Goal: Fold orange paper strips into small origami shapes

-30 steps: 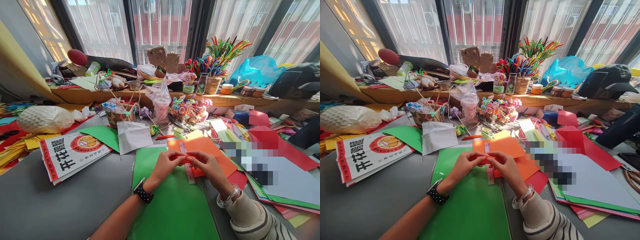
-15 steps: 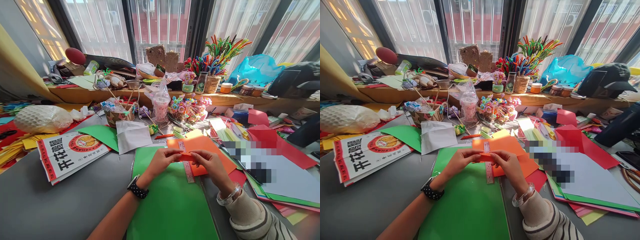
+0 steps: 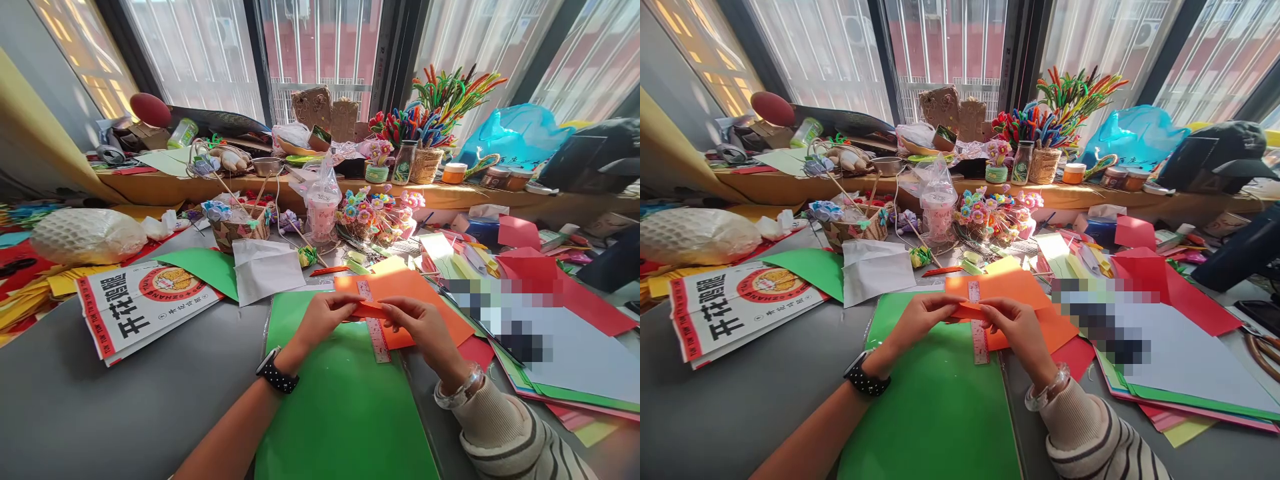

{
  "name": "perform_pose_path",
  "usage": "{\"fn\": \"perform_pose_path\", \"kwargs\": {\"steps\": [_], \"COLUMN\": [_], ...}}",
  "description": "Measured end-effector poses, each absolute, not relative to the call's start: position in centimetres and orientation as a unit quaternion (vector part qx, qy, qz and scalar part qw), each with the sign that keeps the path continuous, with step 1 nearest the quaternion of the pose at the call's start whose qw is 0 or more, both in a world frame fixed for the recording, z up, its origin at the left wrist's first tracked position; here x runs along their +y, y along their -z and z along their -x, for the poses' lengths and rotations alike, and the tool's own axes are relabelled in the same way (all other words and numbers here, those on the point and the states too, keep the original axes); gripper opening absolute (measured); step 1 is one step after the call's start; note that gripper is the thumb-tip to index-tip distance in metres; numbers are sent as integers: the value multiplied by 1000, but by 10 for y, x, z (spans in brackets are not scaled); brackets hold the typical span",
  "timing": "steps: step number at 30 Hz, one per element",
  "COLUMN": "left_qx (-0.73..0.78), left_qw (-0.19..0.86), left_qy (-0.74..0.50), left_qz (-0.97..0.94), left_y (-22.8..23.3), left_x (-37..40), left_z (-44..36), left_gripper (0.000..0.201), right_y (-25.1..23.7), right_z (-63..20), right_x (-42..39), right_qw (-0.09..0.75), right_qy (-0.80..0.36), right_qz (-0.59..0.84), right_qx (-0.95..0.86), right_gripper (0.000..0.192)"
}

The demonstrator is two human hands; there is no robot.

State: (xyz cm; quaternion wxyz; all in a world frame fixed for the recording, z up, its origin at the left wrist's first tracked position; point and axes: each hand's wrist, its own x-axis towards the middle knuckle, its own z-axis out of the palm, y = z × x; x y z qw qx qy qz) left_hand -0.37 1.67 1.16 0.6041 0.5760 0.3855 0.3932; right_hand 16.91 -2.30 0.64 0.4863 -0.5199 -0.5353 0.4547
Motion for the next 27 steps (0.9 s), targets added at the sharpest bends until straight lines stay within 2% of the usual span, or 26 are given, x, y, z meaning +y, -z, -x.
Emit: {"fn": "perform_pose_path", "kwargs": {"steps": [7, 22, 27], "left_qx": [376, 408, 404], "left_qw": [657, 560, 575], "left_qy": [-348, -410, -415], "left_qz": [-553, -593, -578], "left_y": [-15, -6, -6], "left_x": [16, 13, 13], "left_z": [2, -3, -3], "left_gripper": [30, 20, 20], "right_y": [-8, -9, -6], "right_z": [-166, -163, -163], "right_x": [-25, -25, -23], "right_qw": [491, 475, 473], "right_qy": [-427, -437, -450], "right_qz": [520, 528, 531], "right_qx": [-553, -553, -540], "right_gripper": [24, 27, 27]}}
